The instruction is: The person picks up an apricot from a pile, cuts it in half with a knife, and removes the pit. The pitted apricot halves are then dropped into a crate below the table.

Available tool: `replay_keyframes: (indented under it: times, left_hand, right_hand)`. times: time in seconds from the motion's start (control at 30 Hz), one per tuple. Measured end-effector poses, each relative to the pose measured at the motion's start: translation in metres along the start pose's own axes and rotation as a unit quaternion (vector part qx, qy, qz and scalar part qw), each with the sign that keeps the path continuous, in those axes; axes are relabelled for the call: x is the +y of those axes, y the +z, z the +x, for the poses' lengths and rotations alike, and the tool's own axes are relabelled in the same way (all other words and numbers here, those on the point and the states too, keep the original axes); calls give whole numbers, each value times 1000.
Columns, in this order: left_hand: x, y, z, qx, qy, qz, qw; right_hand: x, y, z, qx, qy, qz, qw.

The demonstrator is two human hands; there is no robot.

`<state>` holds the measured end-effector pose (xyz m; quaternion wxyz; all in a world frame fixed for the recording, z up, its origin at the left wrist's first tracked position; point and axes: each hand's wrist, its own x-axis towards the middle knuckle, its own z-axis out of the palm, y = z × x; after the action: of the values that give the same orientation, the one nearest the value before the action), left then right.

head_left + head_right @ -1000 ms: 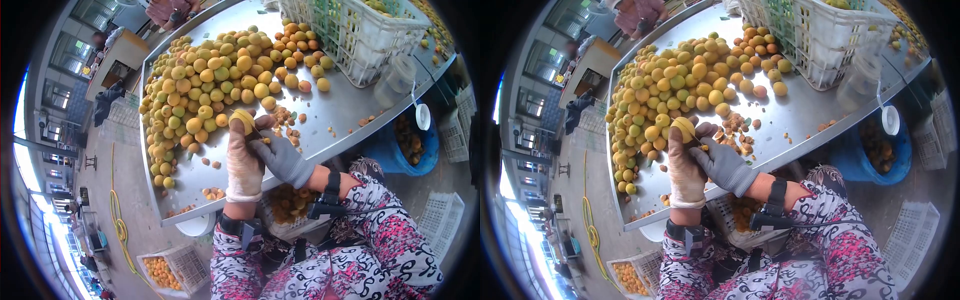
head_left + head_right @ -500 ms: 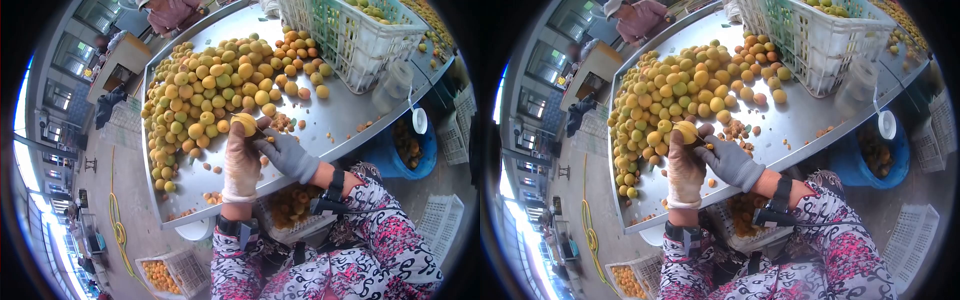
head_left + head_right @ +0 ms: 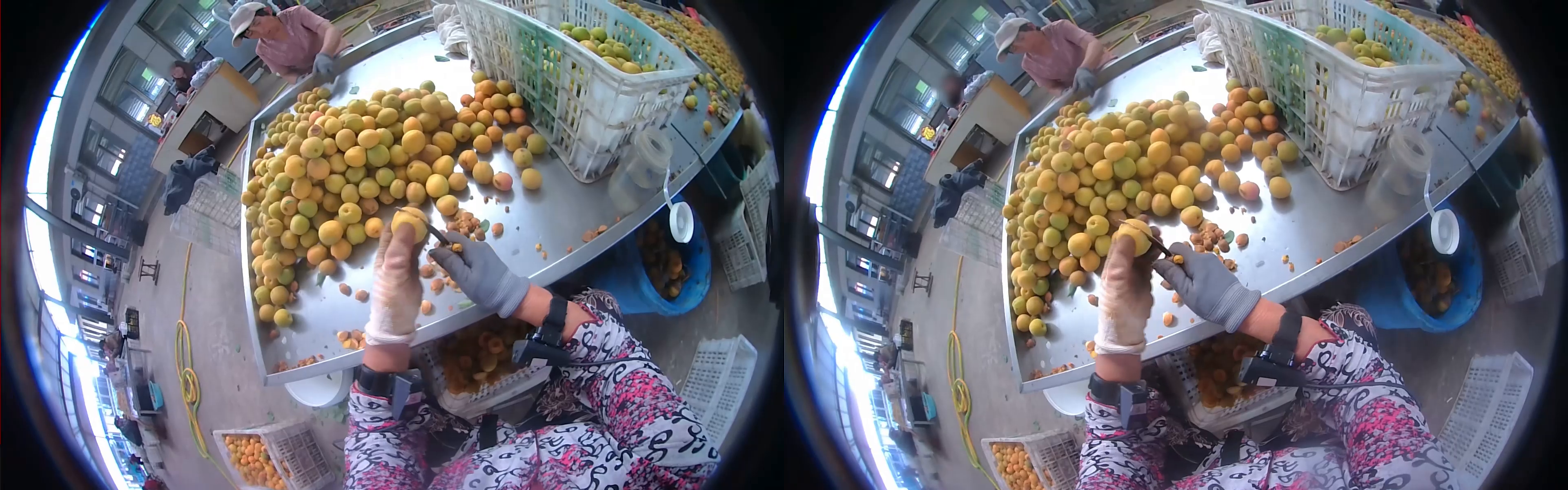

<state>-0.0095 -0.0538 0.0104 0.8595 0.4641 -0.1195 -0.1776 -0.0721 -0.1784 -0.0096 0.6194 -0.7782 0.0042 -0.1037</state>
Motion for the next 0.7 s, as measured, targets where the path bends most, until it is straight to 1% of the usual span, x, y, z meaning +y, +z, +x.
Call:
replay_keyframes:
  times: [0.07, 0.1, 0.13, 0.2, 0.27, 0.33, 0.37, 0.43, 0.47, 0.53, 0.57, 0.6, 0.67, 0.7]
  left_hand:
    - [12, 5, -7, -6, 32, 85, 996]
    - [21, 7, -10, -10, 13, 136, 991]
    - [18, 6, -12, -8, 11, 137, 991]
    - [9, 6, -13, 21, 16, 76, 997]
    - [-7, 9, -12, 34, -53, -91, 994]
    - [-12, 11, -10, 39, -83, -157, 983]
    - [-12, 9, -9, 39, -86, -155, 983]
    - [-12, 8, -5, 17, -58, -90, 994]
    - [-10, 6, -5, 16, -60, -93, 994]
    - [0, 5, -5, 30, -2, 79, 996]
    - [2, 2, -4, 4, 5, 62, 998]
    - [0, 0, -4, 6, 3, 62, 998]
    - [-6, -4, -3, 32, 24, 26, 999]
    - [-9, -4, -4, 31, 13, -6, 999]
  right_hand:
    - [3, -4, 2, -36, 21, 30, 999]
    - [1, -5, 1, -46, 27, 22, 998]
    - [3, -2, 0, -47, 30, 24, 998]
    - [3, 10, -4, -2, 5, 41, 999]
    - [3, 20, -8, 66, -7, 46, 997]
    - [4, 22, -8, 80, -31, 29, 996]
    - [6, 22, -7, 82, -29, 31, 996]
    - [10, 18, -5, 79, -35, 30, 996]
    - [10, 15, -4, 81, -33, 27, 996]
    - [6, 10, -4, 51, -25, -10, 998]
    - [10, 12, -3, 51, -36, -8, 998]
    - [12, 13, -3, 50, -34, -7, 998]
    - [15, 16, -4, 18, 2, -4, 1000]
    - [12, 19, -5, 45, -17, 6, 999]
